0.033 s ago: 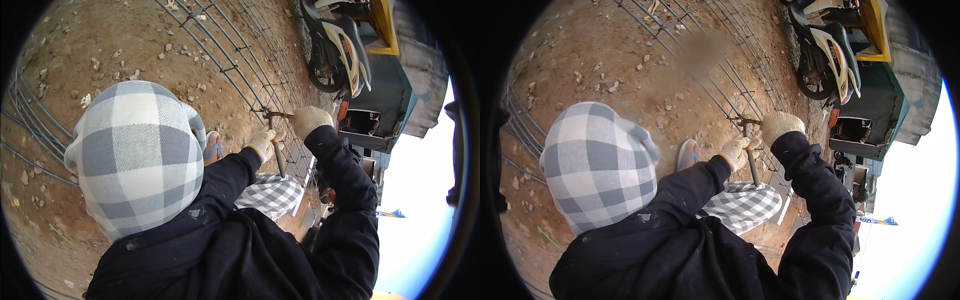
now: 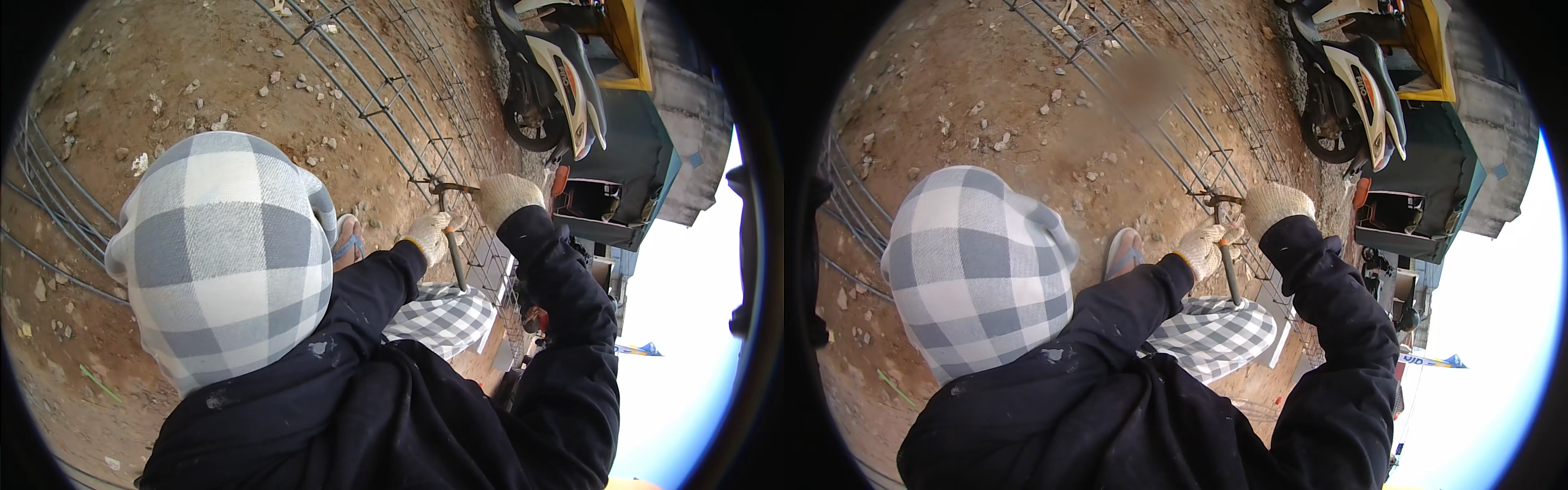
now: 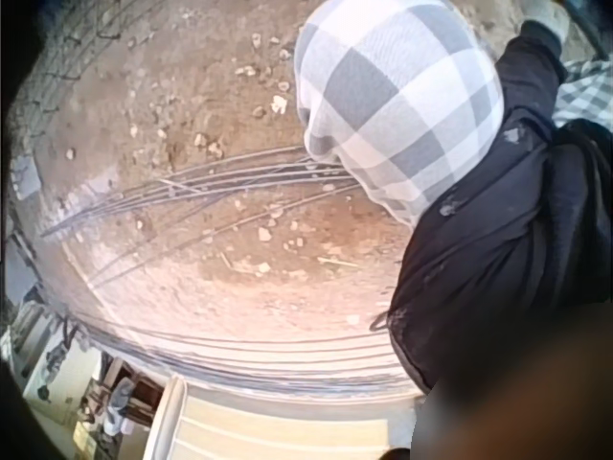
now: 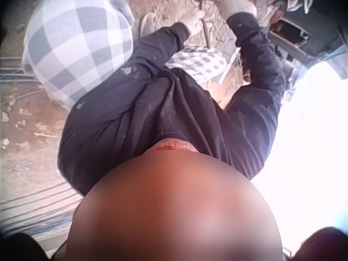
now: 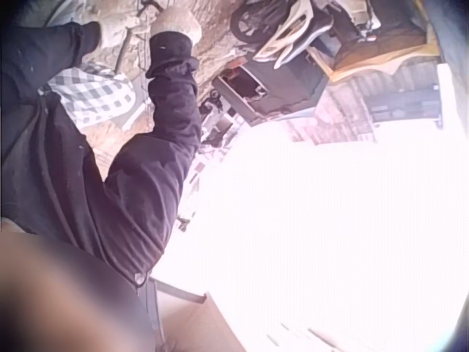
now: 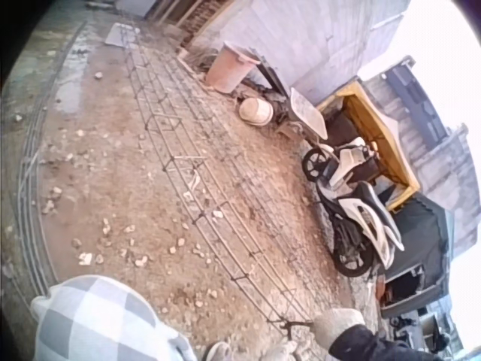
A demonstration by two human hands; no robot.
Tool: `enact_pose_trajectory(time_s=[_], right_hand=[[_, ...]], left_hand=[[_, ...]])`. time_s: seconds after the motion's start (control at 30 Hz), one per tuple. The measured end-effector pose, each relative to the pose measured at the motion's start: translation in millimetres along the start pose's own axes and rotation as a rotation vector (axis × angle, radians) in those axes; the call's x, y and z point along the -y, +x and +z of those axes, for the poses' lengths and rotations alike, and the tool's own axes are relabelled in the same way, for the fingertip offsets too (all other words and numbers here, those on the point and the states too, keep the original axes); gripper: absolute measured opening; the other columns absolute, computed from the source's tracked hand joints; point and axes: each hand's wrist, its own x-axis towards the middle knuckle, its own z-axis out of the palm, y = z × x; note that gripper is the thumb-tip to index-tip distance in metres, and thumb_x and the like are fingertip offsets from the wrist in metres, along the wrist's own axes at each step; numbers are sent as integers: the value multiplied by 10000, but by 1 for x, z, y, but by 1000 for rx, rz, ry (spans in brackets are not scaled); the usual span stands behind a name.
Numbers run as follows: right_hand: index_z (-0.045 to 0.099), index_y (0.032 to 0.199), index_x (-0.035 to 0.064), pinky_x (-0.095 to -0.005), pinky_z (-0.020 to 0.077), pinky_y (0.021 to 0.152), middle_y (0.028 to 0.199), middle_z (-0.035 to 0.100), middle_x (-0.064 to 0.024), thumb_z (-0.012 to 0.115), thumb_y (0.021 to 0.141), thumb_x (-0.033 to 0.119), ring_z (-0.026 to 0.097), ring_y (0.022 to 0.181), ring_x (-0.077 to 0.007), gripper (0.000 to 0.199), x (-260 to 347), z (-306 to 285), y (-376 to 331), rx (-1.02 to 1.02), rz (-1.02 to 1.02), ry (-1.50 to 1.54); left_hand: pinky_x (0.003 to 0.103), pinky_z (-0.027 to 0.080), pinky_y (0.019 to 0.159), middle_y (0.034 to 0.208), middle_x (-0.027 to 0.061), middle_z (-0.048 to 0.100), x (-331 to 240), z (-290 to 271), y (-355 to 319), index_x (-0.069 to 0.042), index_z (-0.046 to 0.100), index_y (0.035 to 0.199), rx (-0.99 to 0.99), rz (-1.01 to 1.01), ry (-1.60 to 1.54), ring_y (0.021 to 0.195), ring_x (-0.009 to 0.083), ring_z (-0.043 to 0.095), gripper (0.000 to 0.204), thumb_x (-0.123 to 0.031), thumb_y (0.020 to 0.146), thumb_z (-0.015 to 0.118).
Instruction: The person sits on the ground and ties a rebar mesh using wire and pliers. They wrap wire around intersections, twist it with pliers, and cut the excess. The person also handles a bundle of wire, separating strands and preparing them for use.
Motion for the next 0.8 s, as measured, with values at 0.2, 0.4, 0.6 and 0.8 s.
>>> enact_pose_trajectory(time_s=[0.2, 0.4, 0.6, 0.8], right_hand=[[762, 918, 114, -462, 566, 686, 874, 736, -130, 604, 849, 241, 723, 843, -332, 214, 10, -6, -9, 65, -15, -57], [756, 909, 111, -461, 561, 679, 862, 727, -147, 602, 859, 248, 718, 835, -339, 213, -2, -11, 1, 17, -70, -86], [751, 914, 106, -466, 558, 677, 849, 724, -143, 603, 858, 253, 713, 826, -346, 216, -15, -5, 17, 65, -21, -44], [738, 883, 95, -472, 552, 643, 798, 716, -133, 612, 866, 263, 712, 780, -348, 211, -33, 5, 21, -26, -55, -90]], left_hand=[[465, 587, 780, 1065, 79, 614, 7, -10, 16, -75, 530, 1310, 67, 117, -7, 905, 234, 638, 338, -38, 975, 507], [460, 572, 871, 1102, 105, 650, 1, 6, 2, -108, 502, 1375, 77, 52, 31, 1017, 266, 650, 379, -35, 1004, 471], [556, 558, 916, 1123, 147, 652, -9, 20, -5, -114, 534, 1262, 74, -11, -43, 1110, 343, 644, 246, -77, 1027, 470], [557, 557, 920, 1095, 163, 654, -8, 20, 2, -109, 550, 1166, 105, -27, -89, 1098, 357, 651, 158, -82, 1027, 479]])
